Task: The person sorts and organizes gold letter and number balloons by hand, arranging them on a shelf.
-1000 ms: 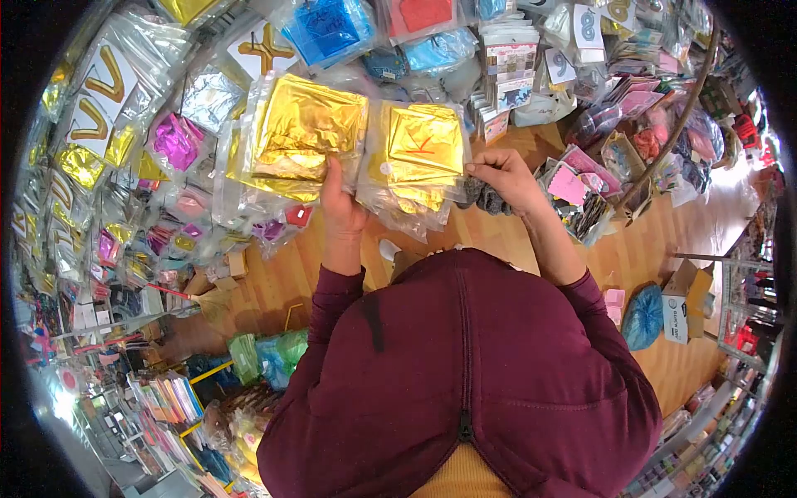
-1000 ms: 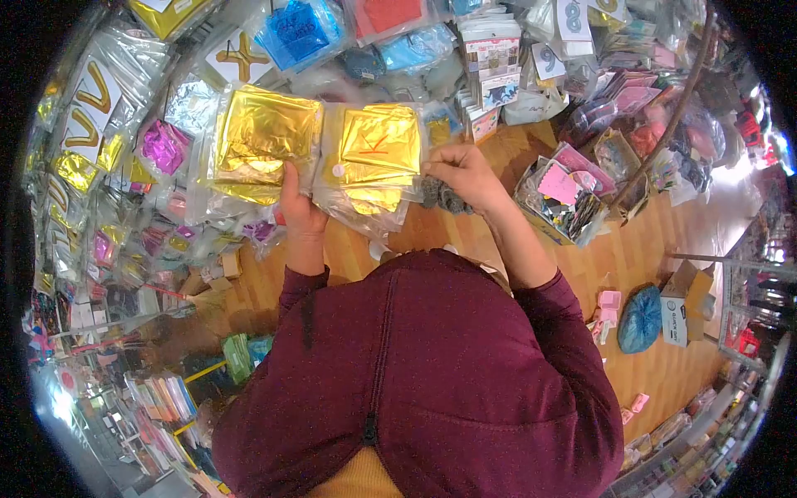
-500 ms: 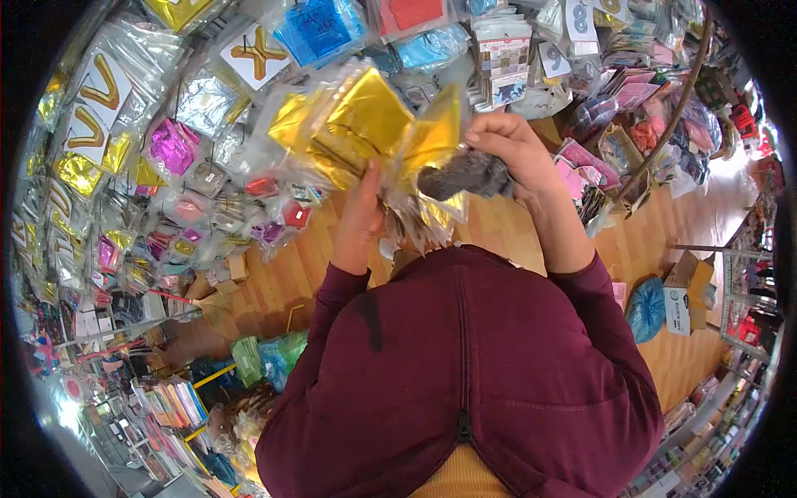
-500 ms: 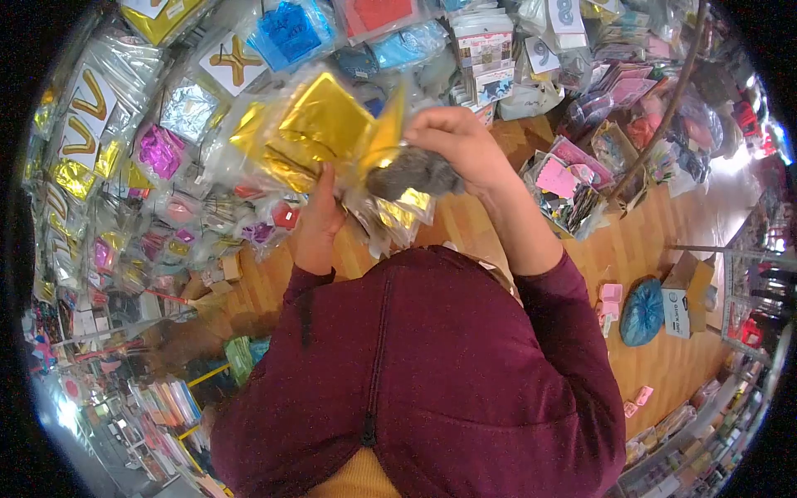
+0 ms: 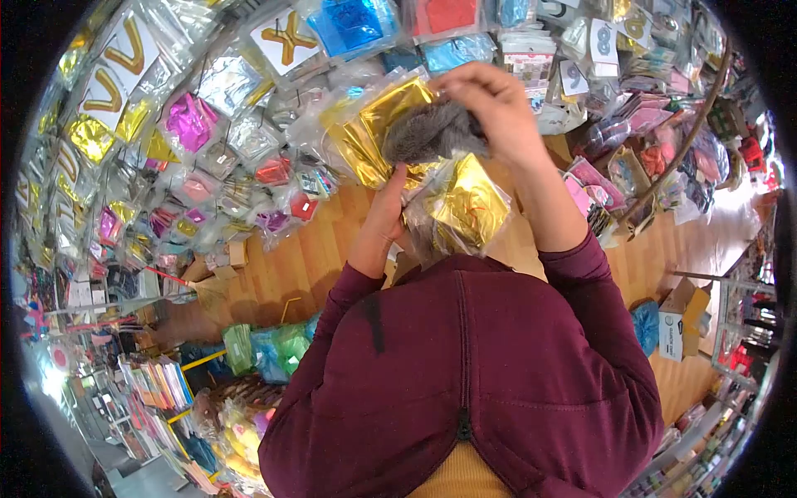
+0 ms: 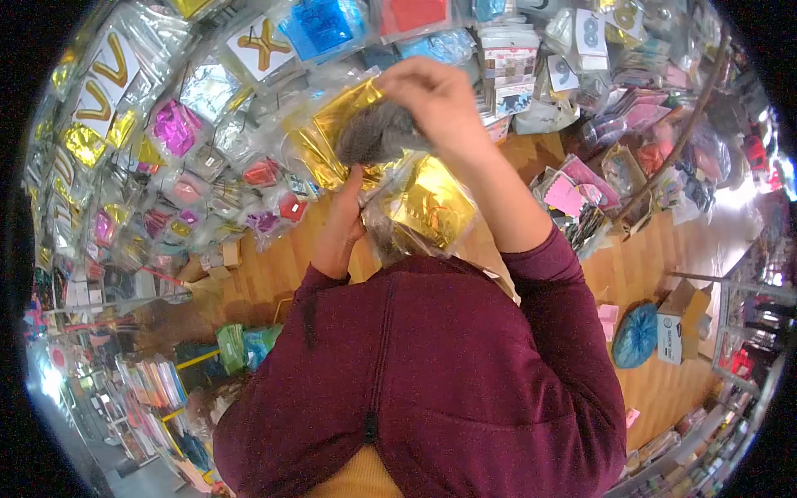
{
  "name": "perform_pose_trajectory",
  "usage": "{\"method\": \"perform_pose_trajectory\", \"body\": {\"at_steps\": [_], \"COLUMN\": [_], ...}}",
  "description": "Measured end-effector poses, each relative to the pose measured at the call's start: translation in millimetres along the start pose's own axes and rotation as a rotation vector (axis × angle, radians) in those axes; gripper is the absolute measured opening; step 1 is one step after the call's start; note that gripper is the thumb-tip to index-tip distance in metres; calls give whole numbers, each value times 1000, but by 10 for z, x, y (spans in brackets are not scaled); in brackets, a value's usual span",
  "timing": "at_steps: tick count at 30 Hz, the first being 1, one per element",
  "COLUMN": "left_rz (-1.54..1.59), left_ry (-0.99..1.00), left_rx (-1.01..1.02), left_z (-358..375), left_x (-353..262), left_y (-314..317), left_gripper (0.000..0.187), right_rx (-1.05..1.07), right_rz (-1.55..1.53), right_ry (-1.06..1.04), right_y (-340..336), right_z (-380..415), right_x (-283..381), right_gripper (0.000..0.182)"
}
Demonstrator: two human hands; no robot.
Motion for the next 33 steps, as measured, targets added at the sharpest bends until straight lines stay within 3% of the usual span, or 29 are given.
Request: {"method": "perform_pose_trajectory", "body": {"at_steps": [1,5,7,9,12,17,20,22,25,27,29,31,33], "left_rz": [5,0,1,0,-74,-74,-176,-207,-216,-178,-192,-177,-145], "left_ry": [2,66,58,79,109,-29,-78,-46,-14,-4,-14,45,-40], "left_rx": [-7,-17,17,37,3,42,204,187,139,113,23,56,72], "left_z": [13,-24,-60,-51,-84,-19,-40,-13,-35,-88,-133,-216,-171], "left_x": [-11,-42,-50,-100,-134,-103,-72,-95,-117,-145,-217,-220,-233], "left_y": [-21,-57,-68,-13,86,214,298,403,394,360,240,148,132], "left_gripper": [44,44,45,43,42,41,38,38,39,40,44,48,48], "right_rx": [-109,-149,2,283,277,340,181,5,-43,-13,229,296,356], "right_rz": [-46,-177,476,920,1013,989,1122,1042,888,938,769,779,782], "right_ry": [-56,-81,-196,-485,-534,-505,-621,-641,-567,-569,-501,-490,-471], "right_y": [-80,-173,38,231,301,40,-126,-187,-134,-82,25,98,125], "right_z": [-10,98,267,449,653,486,171,-1,-15,136,358,526,567], "right_x": [7,72,-13,-220,-430,-491,-487,-500,-566,-560,-578,-495,-506], "right_gripper": [15,23,30,41,46,43,38,35,32,31,30,31,32]}}
Point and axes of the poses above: each hand's wrist, its own z-axis away from the middle knuckle, its own y-axis out of the palm, x = y × z, the point moved 2 cm from there along -z, towards the middle knuckle, and after that the axes turned 3 degrees about -x, right-handed, at the moved point
